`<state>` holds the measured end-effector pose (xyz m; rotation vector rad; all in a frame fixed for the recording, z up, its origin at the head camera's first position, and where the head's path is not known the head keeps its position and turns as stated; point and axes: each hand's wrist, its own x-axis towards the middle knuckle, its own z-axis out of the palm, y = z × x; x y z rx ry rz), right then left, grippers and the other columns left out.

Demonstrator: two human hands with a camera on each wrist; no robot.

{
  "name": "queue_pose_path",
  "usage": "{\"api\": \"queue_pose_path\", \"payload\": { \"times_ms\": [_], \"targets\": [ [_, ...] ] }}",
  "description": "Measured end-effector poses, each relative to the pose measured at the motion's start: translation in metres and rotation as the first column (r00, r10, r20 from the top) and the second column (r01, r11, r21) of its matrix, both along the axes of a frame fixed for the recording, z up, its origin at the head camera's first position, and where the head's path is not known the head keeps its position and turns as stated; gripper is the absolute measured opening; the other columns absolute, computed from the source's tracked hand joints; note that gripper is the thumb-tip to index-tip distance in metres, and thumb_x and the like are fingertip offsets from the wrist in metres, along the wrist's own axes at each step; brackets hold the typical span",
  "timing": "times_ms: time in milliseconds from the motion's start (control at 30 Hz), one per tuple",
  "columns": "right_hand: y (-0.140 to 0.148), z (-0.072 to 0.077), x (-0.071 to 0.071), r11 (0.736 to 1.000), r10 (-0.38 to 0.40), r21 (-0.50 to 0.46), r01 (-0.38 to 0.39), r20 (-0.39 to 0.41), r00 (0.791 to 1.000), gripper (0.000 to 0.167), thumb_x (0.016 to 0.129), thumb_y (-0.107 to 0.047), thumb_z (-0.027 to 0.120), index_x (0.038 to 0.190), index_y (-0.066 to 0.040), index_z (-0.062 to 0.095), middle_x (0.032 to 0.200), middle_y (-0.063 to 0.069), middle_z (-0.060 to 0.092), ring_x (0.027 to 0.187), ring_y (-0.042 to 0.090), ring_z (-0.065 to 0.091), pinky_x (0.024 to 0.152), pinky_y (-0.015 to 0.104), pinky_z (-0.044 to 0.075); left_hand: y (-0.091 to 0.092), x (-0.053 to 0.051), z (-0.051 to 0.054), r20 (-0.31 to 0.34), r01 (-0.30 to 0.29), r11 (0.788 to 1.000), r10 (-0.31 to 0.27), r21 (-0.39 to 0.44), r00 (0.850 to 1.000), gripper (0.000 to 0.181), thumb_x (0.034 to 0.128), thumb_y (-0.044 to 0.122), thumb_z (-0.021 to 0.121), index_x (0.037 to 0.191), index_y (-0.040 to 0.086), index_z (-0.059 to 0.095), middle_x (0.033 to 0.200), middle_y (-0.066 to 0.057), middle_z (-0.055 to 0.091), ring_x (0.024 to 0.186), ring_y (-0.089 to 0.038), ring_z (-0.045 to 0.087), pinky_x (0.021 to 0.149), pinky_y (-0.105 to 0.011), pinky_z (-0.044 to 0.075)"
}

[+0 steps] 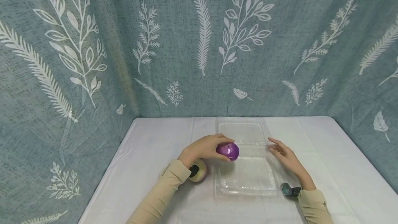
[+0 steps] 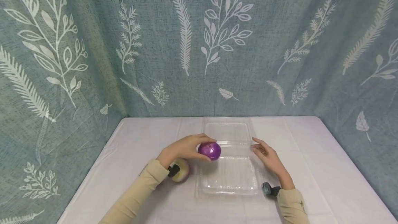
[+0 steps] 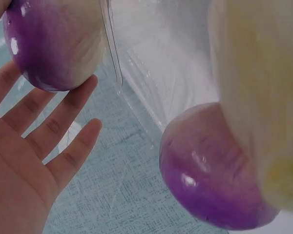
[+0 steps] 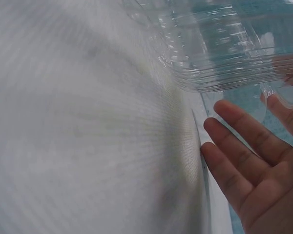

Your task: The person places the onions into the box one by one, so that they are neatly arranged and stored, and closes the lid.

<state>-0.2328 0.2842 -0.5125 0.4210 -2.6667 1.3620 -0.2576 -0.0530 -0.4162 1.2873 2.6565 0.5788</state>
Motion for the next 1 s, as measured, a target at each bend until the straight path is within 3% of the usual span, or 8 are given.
{"api": "queue_pose_path", "payload": {
  "times_ms": [133, 367, 467, 600, 700, 867, 1000],
  "targets": [
    [0.000, 0.000, -0.001, 1.000, 0.001, -0.001, -0.001, 0.006, 1.000, 0.047, 0.097, -0.028, 0.049, 0.140, -0.009, 0.040, 0.119, 0.015, 0.061, 0.103, -0.005, 0.053, 0.090, 0.029, 0.049, 0.003, 0.001, 0.000, -0.009, 0.010, 1.000, -0.010, -0.013, 1.000, 0.068, 0.0759, 0.047, 0.072, 0.134, 0.019, 0.049, 0.123, 0.002, 0.055, 0.112, -0.013, 0.054, 0.094, -0.027, 0.046],
    [0.000, 0.002, 0.000, 1.000, 0.009, -0.012, -0.009, 0.007, 1.000, 0.048, 0.097, -0.027, 0.049, 0.140, -0.008, 0.040, 0.120, 0.016, 0.061, 0.102, -0.009, 0.051, 0.089, 0.023, 0.048, 0.006, 0.002, -0.002, 0.004, 0.016, 0.999, -0.016, -0.033, 1.000, 0.070, 0.0762, 0.047, 0.072, 0.136, 0.020, 0.047, 0.125, 0.001, 0.054, 0.113, -0.015, 0.054, 0.093, -0.027, 0.047],
    [0.000, 0.002, 0.001, 1.000, 0.009, -0.015, -0.009, 0.010, 1.000, 0.048, 0.097, -0.027, 0.049, 0.140, -0.008, 0.039, 0.120, 0.016, 0.060, 0.102, -0.008, 0.052, 0.091, 0.032, 0.049, 0.008, 0.002, -0.004, -0.001, 0.016, 0.999, -0.016, -0.041, 1.000, 0.071, 0.0761, 0.047, 0.072, 0.137, 0.020, 0.047, 0.125, 0.000, 0.054, 0.113, -0.016, 0.054, 0.093, -0.028, 0.047],
    [0.000, 0.003, 0.001, 1.000, 0.001, -0.005, -0.001, 0.014, 1.000, 0.048, 0.097, -0.028, 0.049, 0.140, -0.009, 0.040, 0.120, 0.016, 0.061, 0.106, 0.007, 0.057, 0.091, 0.043, 0.048, 0.010, 0.002, -0.007, -0.023, 0.021, 0.998, -0.022, -0.051, 0.999, 0.071, 0.0756, 0.047, 0.072, 0.136, 0.020, 0.047, 0.126, 0.000, 0.054, 0.113, -0.016, 0.054, 0.094, -0.028, 0.046],
    [-0.001, 0.003, 0.001, 1.000, -0.004, 0.007, 0.004, 0.013, 1.000, 0.048, 0.097, -0.028, 0.049, 0.140, -0.009, 0.040, 0.119, 0.015, 0.061, 0.108, 0.020, 0.059, 0.090, 0.041, 0.049, 0.010, 0.002, -0.009, -0.042, 0.029, 0.998, -0.032, -0.059, 0.999, 0.071, 0.0755, 0.047, 0.072, 0.136, 0.020, 0.047, 0.127, 0.000, 0.053, 0.114, -0.016, 0.054, 0.095, -0.029, 0.046],
    [-0.001, 0.003, 0.001, 1.000, -0.004, 0.014, 0.004, 0.011, 1.000, 0.048, 0.097, -0.028, 0.049, 0.139, -0.008, 0.040, 0.119, 0.015, 0.061, 0.108, 0.028, 0.059, 0.089, 0.033, 0.050, 0.012, 0.002, -0.011, -0.060, 0.041, 0.997, -0.044, -0.060, 0.997, 0.069, 0.0755, 0.046, 0.072, 0.135, 0.019, 0.049, 0.127, -0.001, 0.053, 0.116, -0.017, 0.052, 0.096, -0.030, 0.045],
    [-0.001, 0.004, 0.001, 1.000, 0.000, 0.010, 0.000, 0.007, 1.000, 0.048, 0.097, -0.027, 0.048, 0.140, -0.007, 0.040, 0.119, 0.016, 0.061, 0.109, 0.031, 0.058, 0.089, 0.038, 0.050, 0.013, 0.002, -0.013, -0.083, 0.047, 0.996, -0.053, -0.079, 0.995, 0.069, 0.0758, 0.048, 0.071, 0.134, 0.021, 0.049, 0.129, 0.000, 0.052, 0.117, -0.016, 0.049, 0.096, -0.030, 0.045]
  ]
}}
